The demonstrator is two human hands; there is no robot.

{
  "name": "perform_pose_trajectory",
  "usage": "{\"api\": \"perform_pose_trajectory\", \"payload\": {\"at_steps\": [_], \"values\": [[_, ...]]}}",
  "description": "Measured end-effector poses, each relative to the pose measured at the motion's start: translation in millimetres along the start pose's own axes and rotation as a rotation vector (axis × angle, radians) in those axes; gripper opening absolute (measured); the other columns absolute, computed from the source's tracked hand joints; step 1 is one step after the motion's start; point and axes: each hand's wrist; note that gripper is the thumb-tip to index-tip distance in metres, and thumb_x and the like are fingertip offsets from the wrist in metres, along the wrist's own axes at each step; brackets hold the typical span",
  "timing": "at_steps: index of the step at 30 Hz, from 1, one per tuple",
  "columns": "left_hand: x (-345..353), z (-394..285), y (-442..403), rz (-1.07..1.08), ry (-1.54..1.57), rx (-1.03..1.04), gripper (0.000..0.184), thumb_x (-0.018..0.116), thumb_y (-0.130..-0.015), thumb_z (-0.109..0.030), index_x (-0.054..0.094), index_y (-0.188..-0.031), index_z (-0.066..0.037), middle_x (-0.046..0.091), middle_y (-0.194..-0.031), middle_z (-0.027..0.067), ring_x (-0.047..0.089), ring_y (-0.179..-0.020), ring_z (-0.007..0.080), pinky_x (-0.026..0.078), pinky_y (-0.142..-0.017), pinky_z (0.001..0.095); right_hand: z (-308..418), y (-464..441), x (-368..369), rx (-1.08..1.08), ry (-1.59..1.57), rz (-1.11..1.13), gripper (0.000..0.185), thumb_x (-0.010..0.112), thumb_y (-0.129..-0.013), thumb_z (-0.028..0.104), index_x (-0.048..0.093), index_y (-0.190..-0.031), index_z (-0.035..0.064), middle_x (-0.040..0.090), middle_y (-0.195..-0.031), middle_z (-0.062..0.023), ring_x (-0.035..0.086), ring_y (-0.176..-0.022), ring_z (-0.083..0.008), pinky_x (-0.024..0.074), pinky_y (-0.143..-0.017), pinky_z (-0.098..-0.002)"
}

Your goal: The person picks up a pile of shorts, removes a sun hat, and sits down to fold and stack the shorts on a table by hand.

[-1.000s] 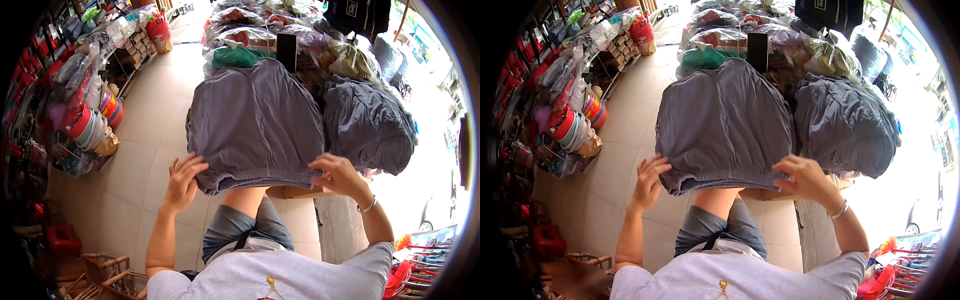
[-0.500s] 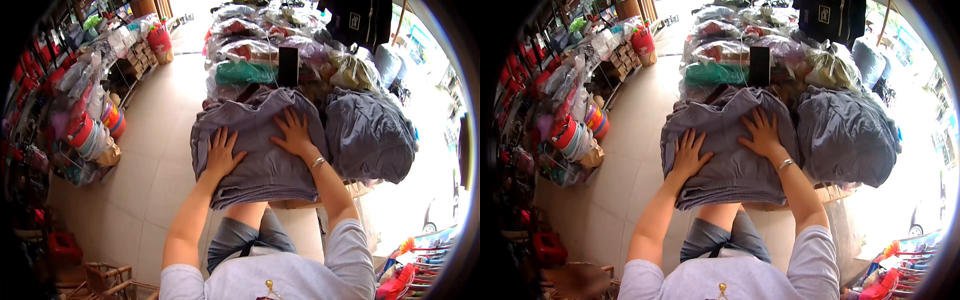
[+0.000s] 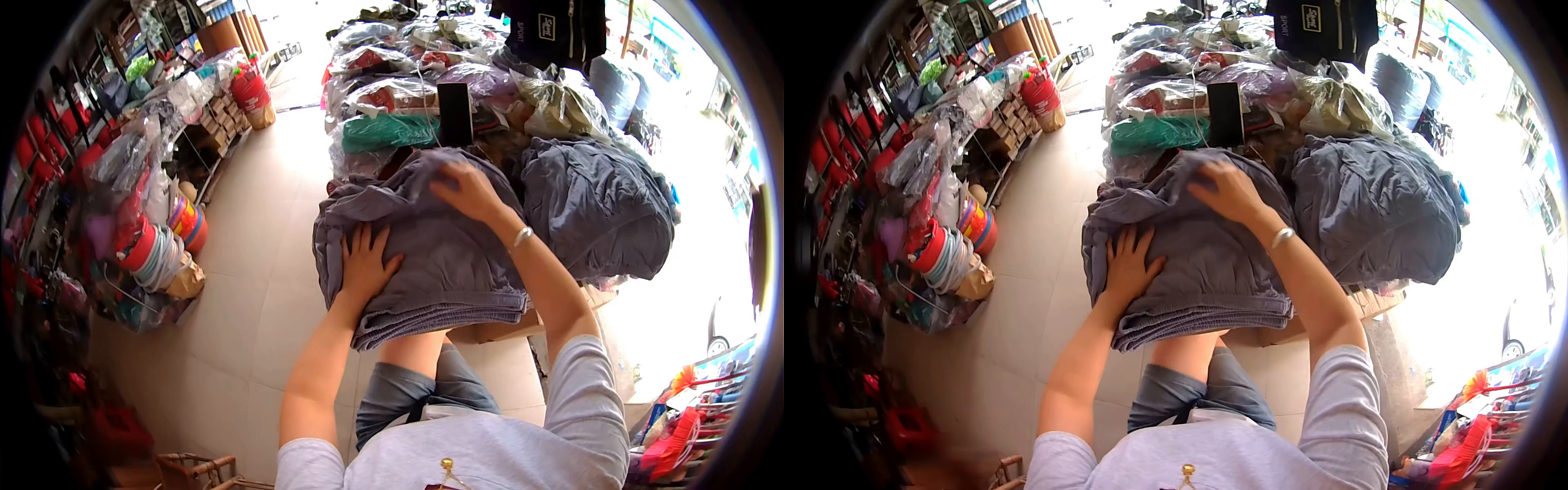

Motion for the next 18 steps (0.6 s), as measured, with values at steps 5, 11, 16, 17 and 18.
{"api": "perform_pose_trajectory", "payload": {"at_steps": [5, 11, 16, 17, 18], "values": [[-12.6, -2.4, -9.4, -0.141, 0.021, 0.211, 0.07, 0.064, -0.084, -0.039, 0.039, -0.144, -0.014, 0.03, -0.151, 0.0207, 0.024, -0.141, 0.0362, 0.015, -0.113, 0.0563, -2.4, -34.8, 21.0, 0.001, 0.298, -0.28, 0.075, 0.057, -0.087, 0.053, 0.028, -0.15, 0.0246, 0.027, -0.154, -0.0155, 0.024, -0.142, -0.0357, 0.0204, -0.113, -0.0525], [-26.4, 3.4, -62.3, -0.243, -0.093, 0.178, 0.07, 0.063, -0.085, -0.041, 0.038, -0.145, -0.015, 0.028, -0.152, 0.02, 0.023, -0.142, 0.0361, 0.017, -0.113, 0.0558, -36.4, -38.8, 66.1, 0.043, 0.387, -0.399, 0.074, 0.051, -0.089, 0.057, 0.028, -0.15, 0.0237, 0.027, -0.154, -0.0153, 0.021, -0.143, -0.0345, 0.0122, -0.115, -0.0529], [13.7, 28.6, -78.6, -0.112, -0.142, -0.06, 0.086, 0.06, -0.085, -0.05, 0.021, -0.152, -0.015, 0.018, -0.157, 0.0188, 0.012, -0.146, 0.0327, 0.007, -0.114, 0.0578, -43.0, -43.1, 64.2, 0.134, 0.313, -0.414, 0.074, 0.049, -0.089, 0.059, 0.03, -0.149, 0.0205, 0.031, -0.152, -0.0166, 0.023, -0.142, -0.0351, 0.0123, -0.115, -0.0506], [17.5, 28.3, -77.3, -0.111, -0.142, -0.052, 0.086, 0.06, -0.085, -0.05, 0.021, -0.152, -0.015, 0.018, -0.157, 0.0188, 0.012, -0.146, 0.0327, 0.007, -0.114, 0.0578, -43.5, -41.8, 68.4, 0.136, 0.304, -0.431, 0.075, 0.048, -0.089, 0.06, 0.029, -0.15, 0.0198, 0.031, -0.152, -0.017, 0.024, -0.142, -0.0352, 0.0124, -0.115, -0.0504], [20.6, 28.4, -76.4, -0.13, -0.145, -0.056, 0.086, 0.061, -0.084, -0.05, 0.021, -0.152, -0.014, 0.016, -0.157, 0.0194, 0.011, -0.146, 0.0334, 0.007, -0.114, 0.0581, -44.1, -42.2, 70.8, 0.137, 0.294, -0.449, 0.075, 0.047, -0.089, 0.061, 0.029, -0.15, 0.0192, 0.032, -0.151, -0.0173, 0.024, -0.142, -0.0353, 0.0124, -0.115, -0.0501]]}}
Point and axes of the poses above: each hand's wrist, its own y-axis away from the middle knuckle, its own x-axis out of the palm, z = x × y
